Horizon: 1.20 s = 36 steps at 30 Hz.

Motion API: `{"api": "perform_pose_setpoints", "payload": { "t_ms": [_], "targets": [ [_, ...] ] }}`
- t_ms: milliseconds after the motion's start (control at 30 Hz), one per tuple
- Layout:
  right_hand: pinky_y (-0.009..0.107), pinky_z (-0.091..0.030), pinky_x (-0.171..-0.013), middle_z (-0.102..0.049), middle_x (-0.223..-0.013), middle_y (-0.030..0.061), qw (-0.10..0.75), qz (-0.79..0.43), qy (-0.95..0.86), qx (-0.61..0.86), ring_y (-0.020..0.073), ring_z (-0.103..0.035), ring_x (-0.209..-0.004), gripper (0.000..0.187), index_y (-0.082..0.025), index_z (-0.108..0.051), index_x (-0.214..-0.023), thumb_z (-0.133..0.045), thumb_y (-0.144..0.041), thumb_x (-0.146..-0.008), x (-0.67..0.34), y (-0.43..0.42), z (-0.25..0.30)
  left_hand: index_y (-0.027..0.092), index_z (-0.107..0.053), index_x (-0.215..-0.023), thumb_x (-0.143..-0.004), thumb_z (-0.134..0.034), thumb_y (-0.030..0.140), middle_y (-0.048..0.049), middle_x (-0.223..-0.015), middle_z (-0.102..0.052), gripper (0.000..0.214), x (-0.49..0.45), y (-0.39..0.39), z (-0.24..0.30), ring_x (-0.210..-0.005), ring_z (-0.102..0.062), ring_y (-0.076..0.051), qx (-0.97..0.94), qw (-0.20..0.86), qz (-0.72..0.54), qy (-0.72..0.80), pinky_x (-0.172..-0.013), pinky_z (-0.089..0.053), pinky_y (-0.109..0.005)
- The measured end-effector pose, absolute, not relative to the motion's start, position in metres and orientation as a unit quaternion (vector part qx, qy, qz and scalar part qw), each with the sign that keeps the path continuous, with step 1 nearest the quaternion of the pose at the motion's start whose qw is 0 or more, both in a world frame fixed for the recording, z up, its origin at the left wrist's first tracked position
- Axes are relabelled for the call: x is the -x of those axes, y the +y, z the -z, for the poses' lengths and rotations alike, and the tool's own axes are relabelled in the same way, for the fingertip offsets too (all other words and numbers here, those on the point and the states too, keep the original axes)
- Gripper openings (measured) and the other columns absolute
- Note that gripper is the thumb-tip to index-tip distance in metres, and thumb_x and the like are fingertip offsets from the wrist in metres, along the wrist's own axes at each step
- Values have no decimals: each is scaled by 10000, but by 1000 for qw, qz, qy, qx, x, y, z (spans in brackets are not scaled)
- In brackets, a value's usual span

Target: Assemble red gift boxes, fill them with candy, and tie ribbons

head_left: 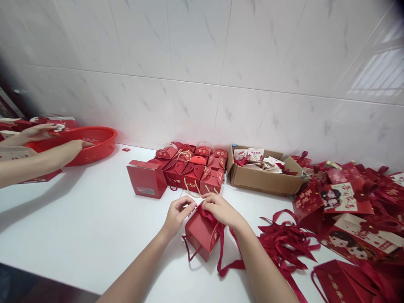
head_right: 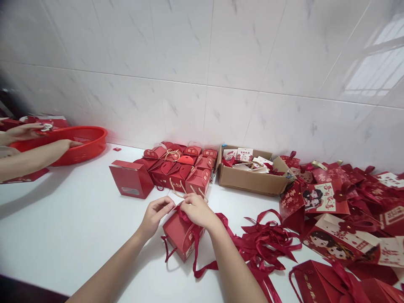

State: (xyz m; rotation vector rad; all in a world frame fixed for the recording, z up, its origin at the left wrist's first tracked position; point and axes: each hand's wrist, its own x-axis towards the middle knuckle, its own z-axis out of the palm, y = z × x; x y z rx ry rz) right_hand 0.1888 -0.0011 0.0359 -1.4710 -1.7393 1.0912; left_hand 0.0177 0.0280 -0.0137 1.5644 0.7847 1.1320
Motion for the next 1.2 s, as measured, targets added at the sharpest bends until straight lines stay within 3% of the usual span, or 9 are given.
{"api": "perform_pose_setpoints", "payload": {
  "t_ms": [567, 767, 1200],
  "targets": [
    [341, -342, -991, -600, -1169, 80, 307, -405, -657, 557, 218, -517, -1122, 244, -161, -565, -557, -475, -217, -777, -188, -1, -35, 147, -570, -666, -801, -616, 384, -4, -644, -534, 276, -18, 29, 14, -630, -482, -134, -661, 486, -470, 326, -606, -394, -243],
    [372, -337, -1017, -587, -1215, 98, 319, -393, -655, 561, 234, -524, -1146, 235, -163, -636, -676, -504, -299, -817, -189, -4, -35, 151, -577, -766, -820, -581, 406, -18, -720, -552, 261, -15, 26, 13, -666, -518, -141, -691, 468, -468, 291, -609, -427, -245],
    [353, -394, -972, -602, -1200, 108, 332, -391, -652, 558, 228, -574, -1104, 239, -160, -620, -646, -514, -290, -816, -194, -6, -39, 169, -574, -821, -799, -581, 208, -26, -755, -590, 46, -18, 24, 25, -676, -561, -140, -754, 318, -494, 293, -613, -467, -248]
  ]
}}
